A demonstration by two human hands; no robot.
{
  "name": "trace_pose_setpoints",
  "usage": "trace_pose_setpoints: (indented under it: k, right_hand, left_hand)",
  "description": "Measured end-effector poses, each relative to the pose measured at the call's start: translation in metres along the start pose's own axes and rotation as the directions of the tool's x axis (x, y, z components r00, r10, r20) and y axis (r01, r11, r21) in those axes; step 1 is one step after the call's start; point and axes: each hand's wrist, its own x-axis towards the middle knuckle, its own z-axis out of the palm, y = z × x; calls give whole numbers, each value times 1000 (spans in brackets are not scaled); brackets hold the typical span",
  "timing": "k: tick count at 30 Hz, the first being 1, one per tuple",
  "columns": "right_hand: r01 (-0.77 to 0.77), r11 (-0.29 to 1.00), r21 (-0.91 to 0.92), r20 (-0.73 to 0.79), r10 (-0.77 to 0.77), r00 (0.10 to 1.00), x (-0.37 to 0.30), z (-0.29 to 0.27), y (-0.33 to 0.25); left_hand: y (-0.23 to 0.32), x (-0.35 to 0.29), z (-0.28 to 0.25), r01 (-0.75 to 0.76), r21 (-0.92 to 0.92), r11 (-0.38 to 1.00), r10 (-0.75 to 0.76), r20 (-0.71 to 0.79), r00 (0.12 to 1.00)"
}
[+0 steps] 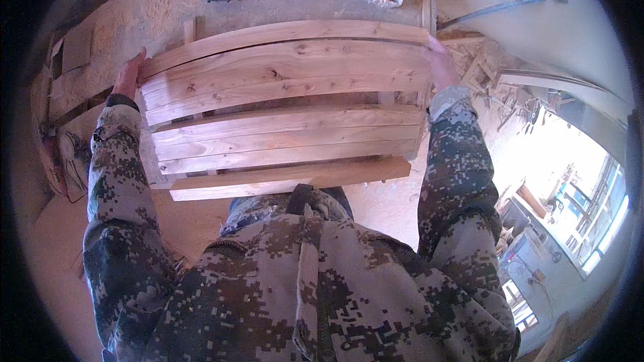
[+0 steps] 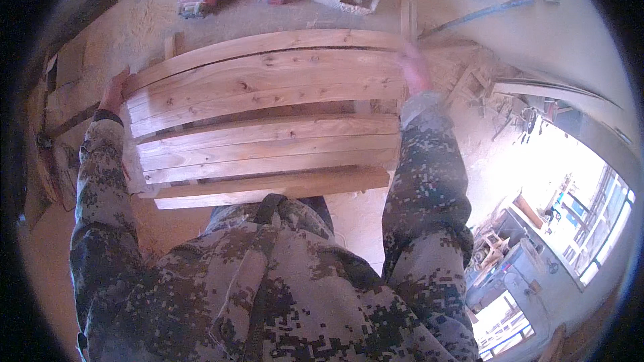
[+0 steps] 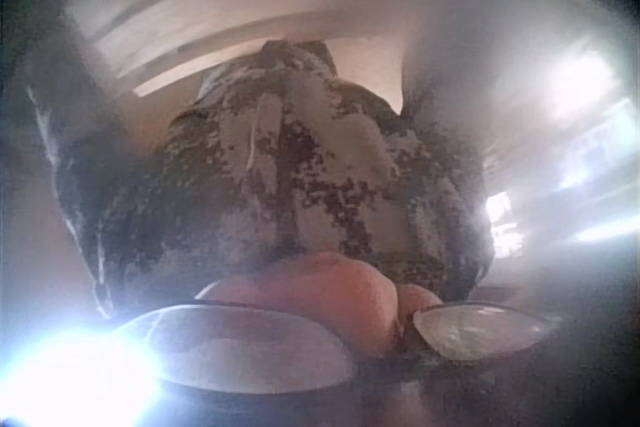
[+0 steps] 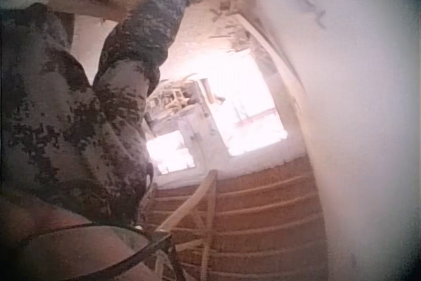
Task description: The person repeatedly picks up wooden planks, aligns them on a workbench, and marks them with a pencil. The person handles each plank individually, adjusting its position before marking it.
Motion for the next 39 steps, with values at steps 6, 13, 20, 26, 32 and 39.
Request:
trace_pose_setpoints:
  k: [6, 13, 20, 26, 32, 39]
  right_hand:
    - [-143, 986, 81, -42, 146, 988, -27, 13, -24]
    - [-55, 949, 311, -94, 89, 992, -24, -2, 22]
    - [-138, 947, 291, -202, 201, 959, -29, 9, 11]
    - [-128, 955, 268, -129, 167, 978, -31, 13, 2]
    - [-243, 963, -116, -254, 208, 944, -74, -24, 48]
    - [-453, 552, -700, -310, 336, 889, -238, -66, 211]
  left_hand:
    - [2, -20, 0, -38, -392, 919, 109, 160, 981]
    - [-49, -40, -11, -188, -330, 925, 210, 33, 977]
    - [-31, -75, 16, -203, -299, 932, 173, -125, 977]
    - [-53, -53, -2, -330, -113, 937, 327, -50, 944]
    - [-128, -70, -50, -224, -403, 888, 225, -46, 973]
    - [-342, -170, -99, -130, -400, 907, 5, -298, 954]
